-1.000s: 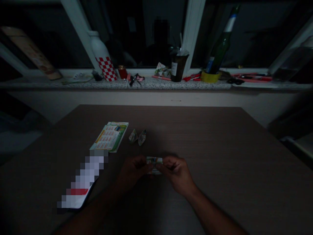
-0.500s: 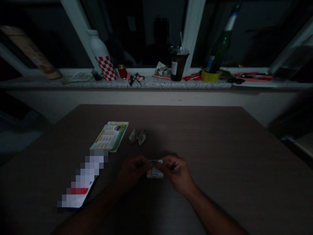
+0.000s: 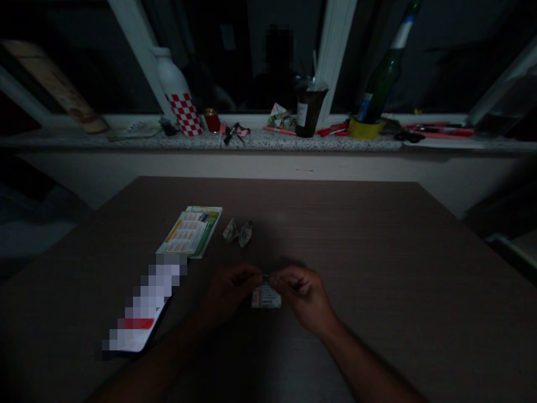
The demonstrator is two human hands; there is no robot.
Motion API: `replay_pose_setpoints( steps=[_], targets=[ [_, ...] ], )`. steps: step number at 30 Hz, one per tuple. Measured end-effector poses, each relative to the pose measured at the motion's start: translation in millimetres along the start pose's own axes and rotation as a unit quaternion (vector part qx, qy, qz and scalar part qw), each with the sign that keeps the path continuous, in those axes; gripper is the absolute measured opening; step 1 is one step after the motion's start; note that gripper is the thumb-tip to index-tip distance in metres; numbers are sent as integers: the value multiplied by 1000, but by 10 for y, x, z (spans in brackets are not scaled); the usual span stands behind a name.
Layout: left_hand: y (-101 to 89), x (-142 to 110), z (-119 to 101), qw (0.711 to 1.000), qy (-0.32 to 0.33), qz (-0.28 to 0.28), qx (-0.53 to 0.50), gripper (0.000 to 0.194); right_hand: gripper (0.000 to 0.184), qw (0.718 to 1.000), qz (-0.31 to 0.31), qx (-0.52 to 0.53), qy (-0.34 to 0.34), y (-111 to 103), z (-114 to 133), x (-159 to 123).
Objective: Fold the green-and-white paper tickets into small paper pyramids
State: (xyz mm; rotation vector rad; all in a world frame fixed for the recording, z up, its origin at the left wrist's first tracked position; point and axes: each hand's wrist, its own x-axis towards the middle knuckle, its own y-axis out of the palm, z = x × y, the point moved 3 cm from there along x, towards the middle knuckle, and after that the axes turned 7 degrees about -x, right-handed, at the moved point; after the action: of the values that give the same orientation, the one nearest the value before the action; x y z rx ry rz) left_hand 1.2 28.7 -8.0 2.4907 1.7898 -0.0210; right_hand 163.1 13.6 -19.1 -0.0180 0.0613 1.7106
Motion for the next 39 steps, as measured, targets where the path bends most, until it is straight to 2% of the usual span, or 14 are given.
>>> replay_pose_setpoints(
  steps=[5,8,13,15,17,21,24,26,31,35,39],
  targets=[
    [13,-24,1,1000,1,1,20,15,16,1000,2,-12,-14,8,9,-4],
    [30,-32,-7,999,-2,12,45,14,18,999,23,-30,-4,21,3,-1],
    [-13,-14,9,998,-5,-46,35,15,20,998,54,6,19,57,7,9],
    [-27,-3,39,998,-13,-58,7,16,23,999,45,6,23,50,9,16],
    [-30,6,70,998,-16,-58,-18,16,26,1000,6,7,22,11,4,29],
    [-16,8,104,998,-25,-20,-47,17,33,998,-66,17,3,-90,-22,66],
    [-28,1,84,997,-8,-26,-71,17,35,998,-46,30,7,-110,-51,86],
    [-35,-1,65,997,4,-29,-70,24,36,999,-22,41,17,-104,-66,87],
    [6,-10,37,997,0,37,-68,18,36,998,-4,57,29,-111,-97,81],
    [35,-36,46,991,-25,88,-99,24,35,995,0,88,40,-130,-147,84],
    [47,-60,56,994,-17,101,-41,26,37,994,9,101,49,-103,-156,75]
  ],
)
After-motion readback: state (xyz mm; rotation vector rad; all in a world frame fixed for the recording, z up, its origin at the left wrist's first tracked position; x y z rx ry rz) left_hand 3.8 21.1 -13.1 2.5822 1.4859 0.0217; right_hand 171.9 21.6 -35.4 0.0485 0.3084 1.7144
